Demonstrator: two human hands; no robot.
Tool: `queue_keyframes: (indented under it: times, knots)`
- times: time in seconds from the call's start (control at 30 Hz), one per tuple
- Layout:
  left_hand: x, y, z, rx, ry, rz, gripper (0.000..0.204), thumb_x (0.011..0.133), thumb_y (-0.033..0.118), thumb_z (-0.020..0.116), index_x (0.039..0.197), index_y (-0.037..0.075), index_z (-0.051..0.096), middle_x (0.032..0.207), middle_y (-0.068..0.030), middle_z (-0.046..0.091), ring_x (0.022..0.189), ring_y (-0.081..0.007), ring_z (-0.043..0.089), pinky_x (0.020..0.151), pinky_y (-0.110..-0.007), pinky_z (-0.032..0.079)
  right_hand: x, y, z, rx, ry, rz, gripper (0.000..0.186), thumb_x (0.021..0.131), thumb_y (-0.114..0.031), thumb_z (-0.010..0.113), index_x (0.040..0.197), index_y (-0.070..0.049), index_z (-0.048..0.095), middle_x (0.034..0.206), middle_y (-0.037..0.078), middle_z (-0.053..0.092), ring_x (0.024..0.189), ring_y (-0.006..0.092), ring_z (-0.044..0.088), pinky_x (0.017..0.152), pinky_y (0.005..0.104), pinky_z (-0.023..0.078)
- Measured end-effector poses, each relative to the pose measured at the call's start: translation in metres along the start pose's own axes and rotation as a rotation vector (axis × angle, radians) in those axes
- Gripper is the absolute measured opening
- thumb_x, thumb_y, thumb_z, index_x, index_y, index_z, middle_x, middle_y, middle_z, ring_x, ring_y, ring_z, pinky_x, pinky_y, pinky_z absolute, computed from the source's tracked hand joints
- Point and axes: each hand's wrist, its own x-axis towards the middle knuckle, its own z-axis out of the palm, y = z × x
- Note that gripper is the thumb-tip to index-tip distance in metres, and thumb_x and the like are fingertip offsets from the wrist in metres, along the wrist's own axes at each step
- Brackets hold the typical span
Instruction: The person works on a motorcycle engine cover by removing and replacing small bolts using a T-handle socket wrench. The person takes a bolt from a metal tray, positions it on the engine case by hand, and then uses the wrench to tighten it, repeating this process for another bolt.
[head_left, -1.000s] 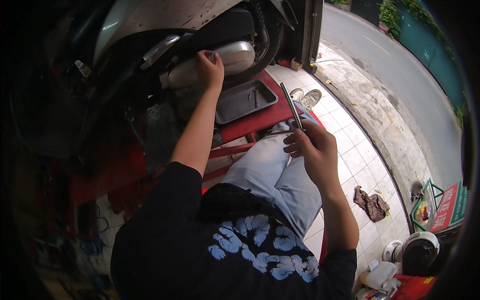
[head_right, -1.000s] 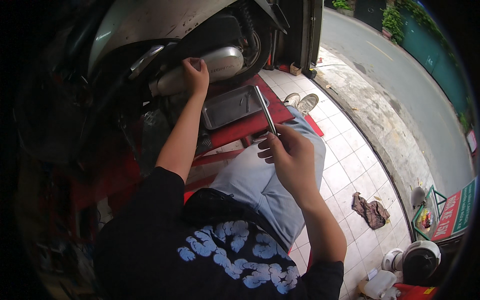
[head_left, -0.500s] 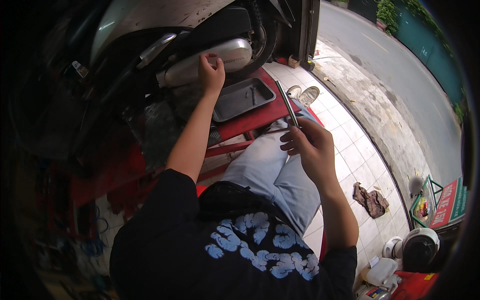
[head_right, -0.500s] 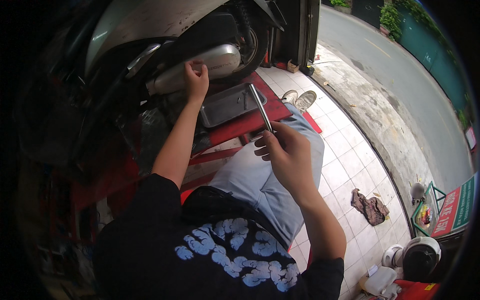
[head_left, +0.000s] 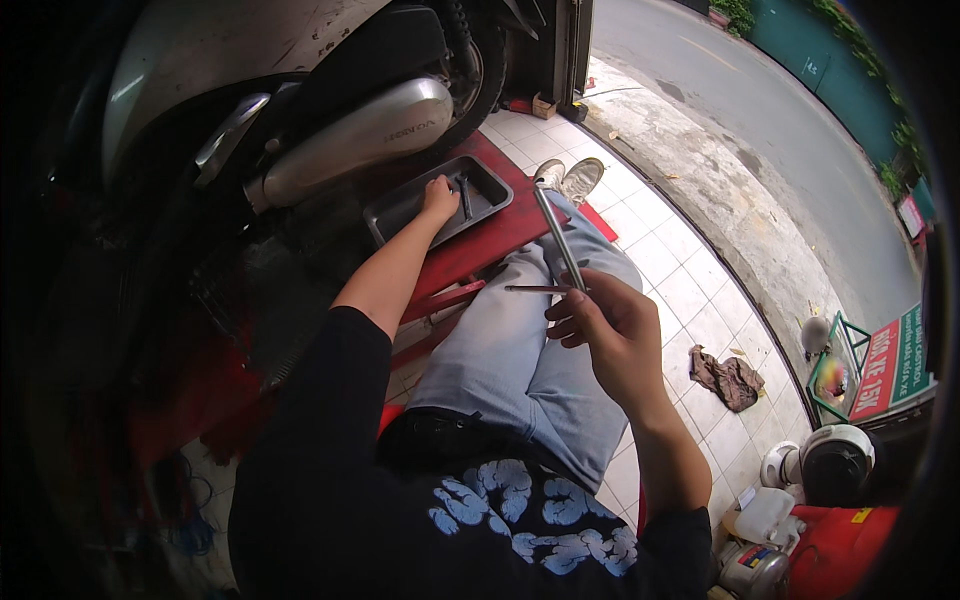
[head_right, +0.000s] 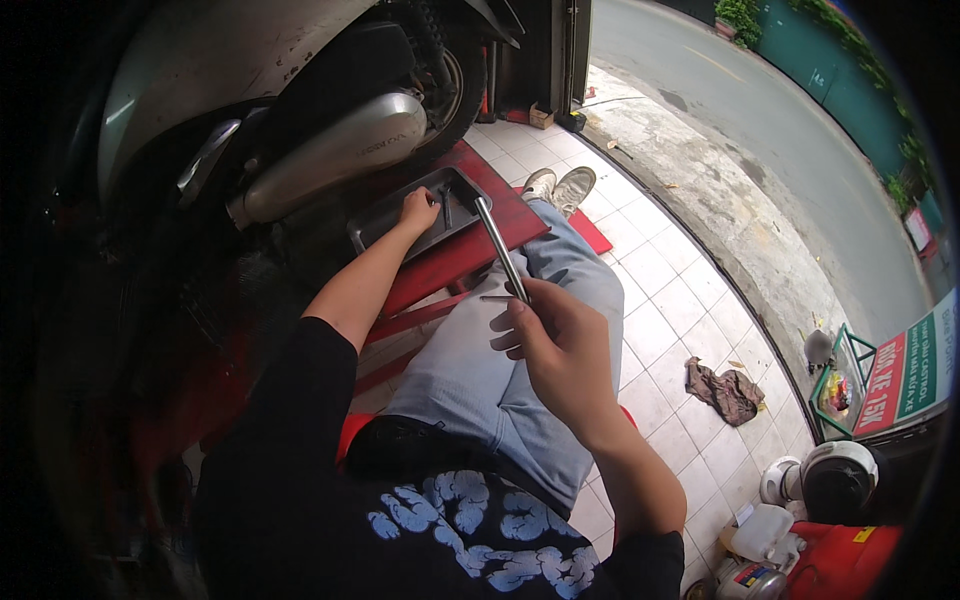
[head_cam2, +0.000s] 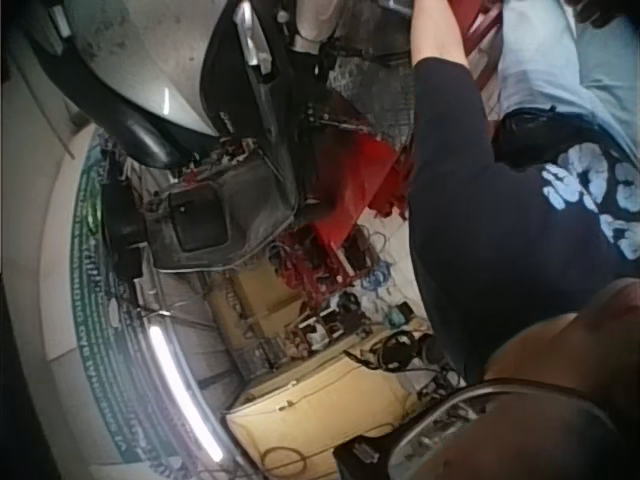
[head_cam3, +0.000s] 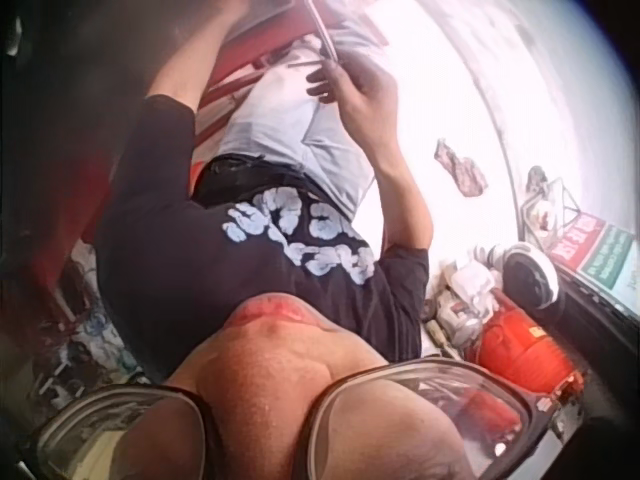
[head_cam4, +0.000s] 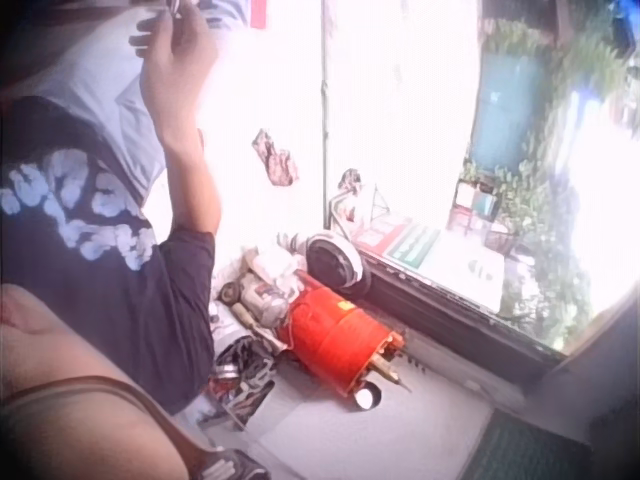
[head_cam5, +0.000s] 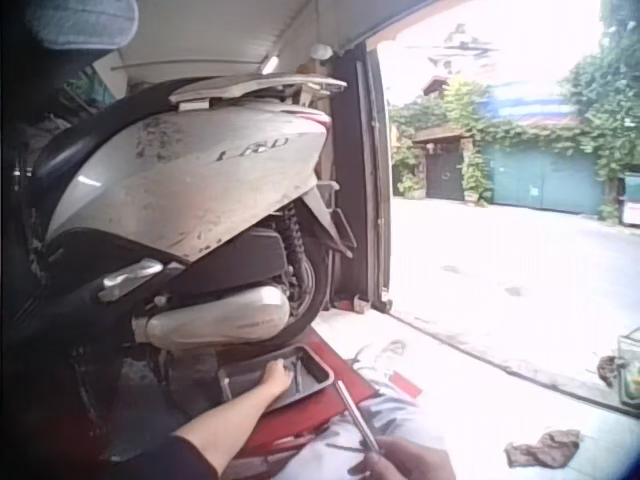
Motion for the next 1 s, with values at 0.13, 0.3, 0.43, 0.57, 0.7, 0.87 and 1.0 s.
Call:
queue_keyframes:
  times: [0.13,0.3,0.43,0.57,0.7,0.87,1.0]
  knots:
    - [0.022,-0.005,0.027,0.12,0.055,-0.074,0.032,0.082,0.015,0.071,0.11,0.005,0.06,0.112,-0.0188,0.063,0.103,-0.0388,0.064,0.087,-0.046,0.053,0.004,-0.001,-0.002,-0.011,-0.011,0.067,0.031,0.099,-0.012,0.056,0.121,0.009,0.058,0.086,0.012,0.071,0.075,0.0166,0.072,0.063,0.025,0.055]
    - [0.018,0.029,0.016,0.234,-0.075,-0.005,0.025,0.088,0.013,0.063,0.113,0.009,0.061,0.114,-0.0194,0.061,0.104,-0.0404,0.063,0.087,-0.047,0.053,0.004,-0.004,-0.004,-0.004,-0.01,0.131,0.03,0.099,-0.011,0.056,0.121,0.01,0.057,0.086,0.013,0.072,0.075,0.0166,0.072,0.063,0.0248,0.055]
    - [0.0,0.054,-0.04,0.148,-0.034,0.192,0.017,0.092,0.013,0.06,0.108,0.01,0.064,0.109,-0.0176,0.062,0.102,-0.0393,0.063,0.085,-0.047,0.053,0.005,-0.002,-0.003,0.008,-0.058,0.1,0.029,0.099,-0.011,0.055,0.12,0.009,0.058,0.086,0.012,0.072,0.075,0.0158,0.072,0.062,0.0243,0.055]
    - [-0.016,0.113,-0.126,-0.009,0.07,0.415,0.014,0.091,0.015,0.063,0.102,0.008,0.068,0.103,-0.015,0.065,0.097,-0.0346,0.064,0.083,-0.045,0.051,-0.002,-0.008,0.003,0.029,-0.078,0.065,0.027,0.099,-0.012,0.055,0.119,0.007,0.06,0.085,0.01,0.071,0.072,0.0141,0.07,0.06,0.0242,0.054]
    - [-0.001,0.157,-0.196,0.034,0.373,0.72,0.015,0.087,0.018,0.07,0.098,0.007,0.071,0.093,-0.011,0.07,0.088,-0.0313,0.068,0.075,-0.04,0.054,-0.016,-0.016,0.007,0.038,-0.087,0.01,0.026,0.099,-0.011,0.055,0.118,0.006,0.061,0.084,0.009,0.07,0.072,0.013,0.069,0.06,0.0241,0.053]
    - [0.021,0.178,-0.242,0.236,0.317,0.666,0.018,0.091,0.026,0.064,0.102,0.014,0.073,0.099,-0.0069,0.071,0.09,-0.0302,0.069,0.076,-0.04,0.055,-0.031,-0.032,0.007,0.013,-0.098,-0.054,0.025,0.099,-0.012,0.055,0.118,0.004,0.062,0.084,0.009,0.07,0.073,0.0134,0.069,0.061,0.0242,0.054]
    - [0.037,0.172,-0.239,0.368,0.236,0.614,0.019,0.092,0.024,0.062,0.104,0.016,0.074,0.104,-0.0074,0.072,0.093,-0.0309,0.069,0.079,-0.043,0.055,-0.036,-0.036,0.004,0.051,-0.131,-0.065,0.025,0.099,-0.011,0.055,0.118,0.004,0.062,0.085,0.009,0.07,0.074,0.0139,0.07,0.062,0.0244,0.054]
